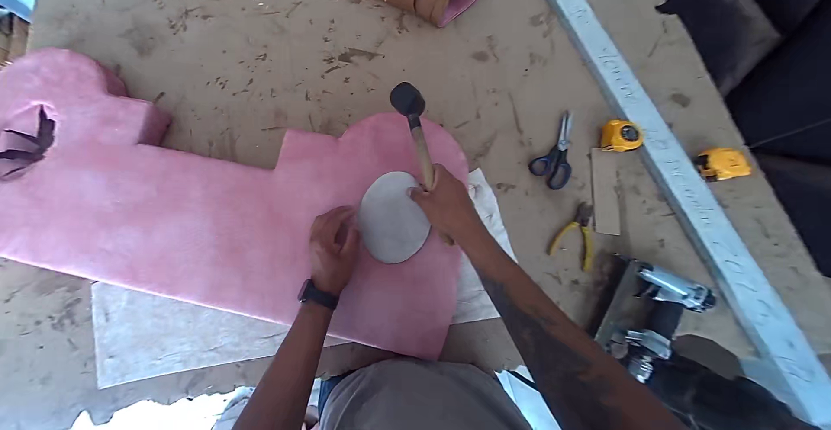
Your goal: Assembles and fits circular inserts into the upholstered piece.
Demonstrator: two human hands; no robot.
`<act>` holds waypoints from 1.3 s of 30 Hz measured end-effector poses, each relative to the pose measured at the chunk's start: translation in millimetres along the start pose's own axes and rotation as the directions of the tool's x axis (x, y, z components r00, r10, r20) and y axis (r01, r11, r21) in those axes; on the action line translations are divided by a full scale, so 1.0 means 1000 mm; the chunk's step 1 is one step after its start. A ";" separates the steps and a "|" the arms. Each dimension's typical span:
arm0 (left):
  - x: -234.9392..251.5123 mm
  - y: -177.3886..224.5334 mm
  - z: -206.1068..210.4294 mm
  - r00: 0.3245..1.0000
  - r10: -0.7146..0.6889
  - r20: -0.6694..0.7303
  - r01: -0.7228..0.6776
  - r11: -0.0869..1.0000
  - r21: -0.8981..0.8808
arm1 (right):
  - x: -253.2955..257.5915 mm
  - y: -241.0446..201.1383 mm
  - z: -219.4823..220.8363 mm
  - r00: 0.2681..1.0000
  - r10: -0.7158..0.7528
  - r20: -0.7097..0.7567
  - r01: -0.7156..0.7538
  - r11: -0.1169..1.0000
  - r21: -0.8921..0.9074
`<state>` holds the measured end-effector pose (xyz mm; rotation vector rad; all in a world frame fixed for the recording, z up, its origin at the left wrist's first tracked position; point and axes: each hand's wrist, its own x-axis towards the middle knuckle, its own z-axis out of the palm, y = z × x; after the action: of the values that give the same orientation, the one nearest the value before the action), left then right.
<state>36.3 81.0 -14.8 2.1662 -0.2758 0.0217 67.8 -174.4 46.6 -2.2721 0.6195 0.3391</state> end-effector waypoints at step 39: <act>0.138 0.062 0.054 0.928 0.033 0.371 -0.002 0.996 -0.086 | 0.022 0.025 -0.004 0.997 0.028 -0.077 0.029 0.762 0.647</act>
<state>153.1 -22.9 21.0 2.0728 -0.5043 -0.3897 73.3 -199.7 25.5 -1.6130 0.6542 0.0093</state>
